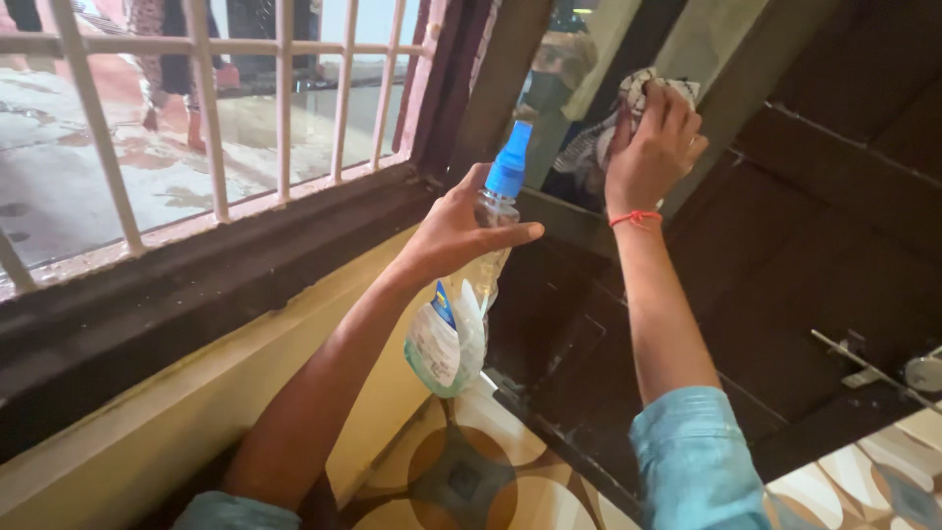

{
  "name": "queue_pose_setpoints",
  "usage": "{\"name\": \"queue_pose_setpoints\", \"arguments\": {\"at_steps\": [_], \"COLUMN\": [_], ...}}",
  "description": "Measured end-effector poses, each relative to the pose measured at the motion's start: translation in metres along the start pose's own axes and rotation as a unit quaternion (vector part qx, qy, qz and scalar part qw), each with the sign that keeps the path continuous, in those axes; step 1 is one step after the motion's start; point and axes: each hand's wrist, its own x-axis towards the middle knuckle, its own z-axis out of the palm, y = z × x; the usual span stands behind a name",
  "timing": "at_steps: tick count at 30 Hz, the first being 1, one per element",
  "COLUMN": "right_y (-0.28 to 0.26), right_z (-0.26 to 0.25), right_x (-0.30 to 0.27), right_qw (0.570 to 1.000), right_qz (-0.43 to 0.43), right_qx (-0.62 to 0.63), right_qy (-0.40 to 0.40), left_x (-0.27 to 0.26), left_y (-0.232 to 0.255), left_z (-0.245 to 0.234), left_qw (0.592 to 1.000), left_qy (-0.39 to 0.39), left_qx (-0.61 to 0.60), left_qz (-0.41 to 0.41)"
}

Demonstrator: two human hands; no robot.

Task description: The person sprays a cleaning solution onto a mirror and wipes the surface with a cloth. They repeatedly spray and wipe the same area of the mirror throughout the video.

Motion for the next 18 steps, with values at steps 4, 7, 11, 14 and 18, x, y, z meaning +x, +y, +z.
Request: {"name": "queue_pose_setpoints", "arguments": {"at_steps": [4, 7, 11, 14, 18], "right_y": [-0.029, -0.062, -0.08, -0.071, -0.037], "right_z": [0.012, 0.011, 0.0, -0.006, -0.016], "right_x": [-0.021, -0.066, -0.092, -0.084, -0.059], "right_qw": [0.999, 0.993, 0.985, 0.98, 0.989], "right_qz": [-0.041, -0.093, -0.136, -0.166, -0.146], "right_qx": [0.001, 0.023, 0.075, 0.038, 0.0], "right_qy": [-0.012, -0.063, -0.079, -0.105, -0.032], "left_x": [0.002, 0.003, -0.004, -0.003, -0.001], "left_y": [-0.008, -0.009, -0.008, -0.004, -0.004], "left_z": [0.001, 0.004, 0.008, 0.008, 0.009], "left_qw": [1.0, 1.0, 0.995, 0.999, 1.0], "left_qy": [-0.001, -0.004, -0.017, -0.027, -0.022], "left_qx": [-0.004, 0.008, -0.065, -0.022, 0.001], "left_qz": [-0.018, 0.013, 0.07, 0.006, 0.012]}}
